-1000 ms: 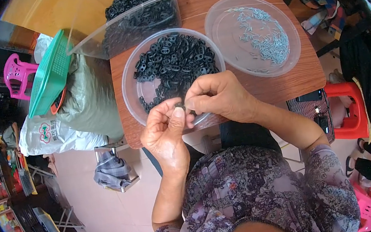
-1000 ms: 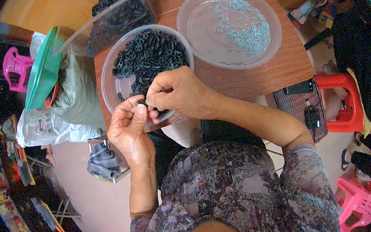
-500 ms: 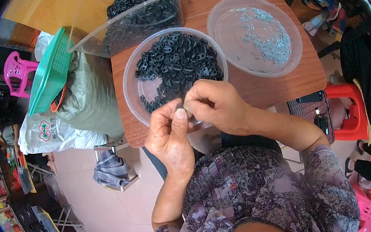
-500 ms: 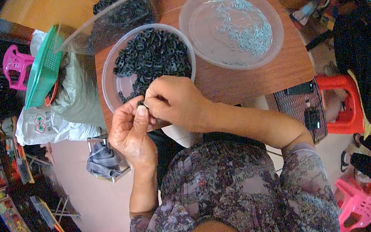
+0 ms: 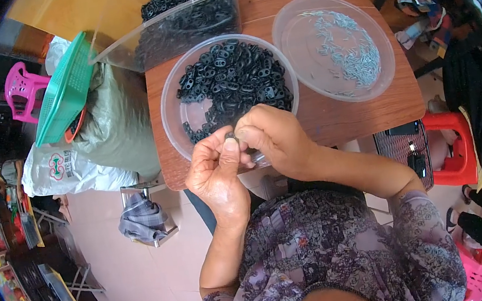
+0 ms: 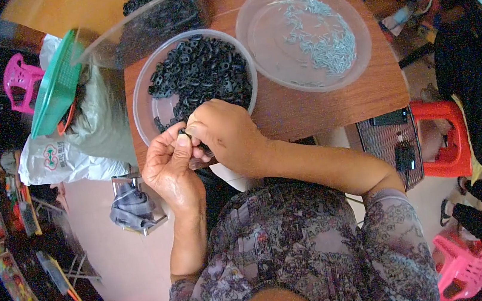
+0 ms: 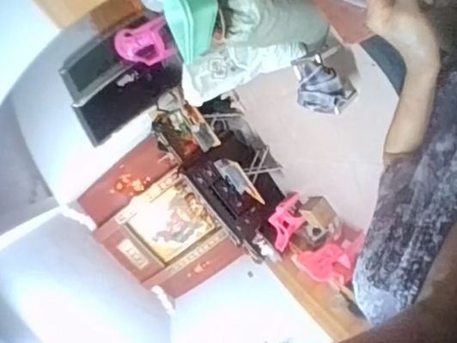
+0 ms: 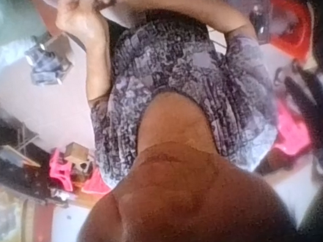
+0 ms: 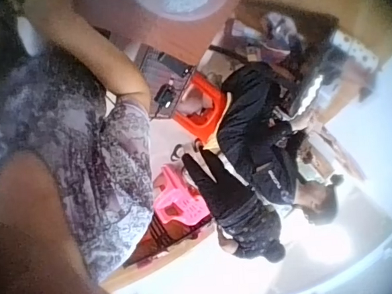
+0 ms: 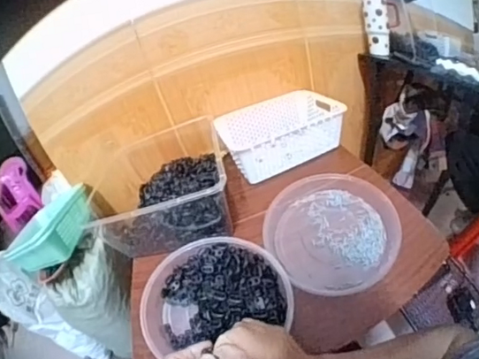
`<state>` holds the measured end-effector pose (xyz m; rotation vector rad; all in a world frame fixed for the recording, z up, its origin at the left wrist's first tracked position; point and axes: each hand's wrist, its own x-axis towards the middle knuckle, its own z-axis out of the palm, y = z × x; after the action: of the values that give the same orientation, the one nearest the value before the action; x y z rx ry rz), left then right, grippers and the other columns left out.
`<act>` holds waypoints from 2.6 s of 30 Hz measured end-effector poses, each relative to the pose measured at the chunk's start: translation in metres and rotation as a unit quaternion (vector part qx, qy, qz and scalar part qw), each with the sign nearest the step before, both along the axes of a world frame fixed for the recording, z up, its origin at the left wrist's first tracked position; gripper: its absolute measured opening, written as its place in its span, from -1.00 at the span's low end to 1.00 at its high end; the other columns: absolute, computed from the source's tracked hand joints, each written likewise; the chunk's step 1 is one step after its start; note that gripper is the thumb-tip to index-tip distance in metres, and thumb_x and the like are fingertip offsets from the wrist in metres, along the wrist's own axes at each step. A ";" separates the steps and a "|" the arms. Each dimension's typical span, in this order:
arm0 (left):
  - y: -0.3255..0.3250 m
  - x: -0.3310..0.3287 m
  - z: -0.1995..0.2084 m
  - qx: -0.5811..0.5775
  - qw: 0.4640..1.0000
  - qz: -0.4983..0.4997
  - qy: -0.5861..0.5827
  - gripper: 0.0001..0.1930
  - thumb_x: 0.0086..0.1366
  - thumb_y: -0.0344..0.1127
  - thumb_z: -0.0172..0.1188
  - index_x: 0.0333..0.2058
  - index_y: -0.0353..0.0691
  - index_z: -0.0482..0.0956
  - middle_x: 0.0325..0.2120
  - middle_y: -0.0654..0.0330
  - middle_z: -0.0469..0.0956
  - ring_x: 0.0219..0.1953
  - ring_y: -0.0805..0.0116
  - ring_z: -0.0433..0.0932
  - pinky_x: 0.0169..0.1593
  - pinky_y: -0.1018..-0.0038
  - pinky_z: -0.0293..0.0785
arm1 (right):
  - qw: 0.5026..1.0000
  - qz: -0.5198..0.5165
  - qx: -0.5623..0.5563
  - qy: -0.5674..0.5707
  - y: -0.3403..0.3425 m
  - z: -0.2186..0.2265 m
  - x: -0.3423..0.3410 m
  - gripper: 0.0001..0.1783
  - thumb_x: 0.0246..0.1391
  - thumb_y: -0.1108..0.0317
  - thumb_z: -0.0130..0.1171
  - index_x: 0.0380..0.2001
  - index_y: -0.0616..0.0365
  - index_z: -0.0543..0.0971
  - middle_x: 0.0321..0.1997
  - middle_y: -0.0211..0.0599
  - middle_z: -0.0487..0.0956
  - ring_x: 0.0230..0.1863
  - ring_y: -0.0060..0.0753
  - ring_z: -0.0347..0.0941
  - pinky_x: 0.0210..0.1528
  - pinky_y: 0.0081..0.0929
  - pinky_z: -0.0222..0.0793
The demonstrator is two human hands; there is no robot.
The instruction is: The person assembles plastic cord locks by inserting small metal components into the plastic stoppers by hand and placing the assembled pieces into a basket.
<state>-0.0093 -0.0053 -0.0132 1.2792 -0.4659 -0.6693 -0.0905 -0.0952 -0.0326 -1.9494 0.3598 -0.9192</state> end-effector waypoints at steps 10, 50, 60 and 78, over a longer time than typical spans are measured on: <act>0.000 0.000 -0.001 -0.013 0.999 0.033 -0.034 -0.84 0.12 -0.54 0.09 -0.30 -0.46 0.44 -0.56 0.16 0.50 -0.63 0.51 0.43 -0.55 0.65 0.38 | 0.999 -0.018 0.047 -0.005 0.000 -0.003 0.004 -0.92 -0.05 0.43 -0.02 -0.54 0.20 0.41 -0.54 -0.18 0.42 -0.47 -0.10 0.36 -0.41 -0.27 0.26; 0.003 0.016 -0.011 -0.011 0.999 0.031 0.008 -0.80 0.14 -0.49 0.10 -0.24 -0.43 0.44 -0.55 0.12 0.51 -0.61 0.50 0.44 -0.52 0.63 0.41 | 0.897 -0.071 -0.398 0.182 -0.074 0.002 0.033 -0.91 -0.32 0.42 0.19 -0.64 0.15 0.49 -0.52 -0.23 0.34 -0.36 -0.20 0.25 -0.34 -0.32 0.17; 0.005 0.017 -0.010 -0.010 1.000 0.027 0.000 -0.81 0.15 -0.48 0.10 -0.24 -0.42 0.45 -0.53 0.13 0.51 -0.59 0.51 0.44 -0.49 0.65 0.40 | 0.905 -0.040 -0.380 0.188 -0.076 0.000 0.041 -0.87 -0.42 0.44 0.20 -0.67 0.18 0.47 -0.51 -0.21 0.36 -0.35 -0.20 0.26 -0.33 -0.32 0.17; 0.002 0.017 0.003 -0.038 0.999 0.024 0.029 -0.78 0.16 -0.50 0.07 -0.20 -0.43 0.42 -0.51 0.12 0.51 -0.57 0.50 0.45 -0.48 0.64 0.42 | 0.987 0.102 0.041 0.119 -0.053 0.035 0.010 -0.86 -0.20 0.44 0.22 -0.49 0.18 0.49 -0.48 -0.45 0.40 -0.47 -0.61 0.29 -0.40 -0.64 0.19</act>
<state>0.0078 -0.0030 -0.0104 1.1932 -0.4084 -0.6416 -0.0800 -0.1479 0.0026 -1.9819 0.3218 -0.5351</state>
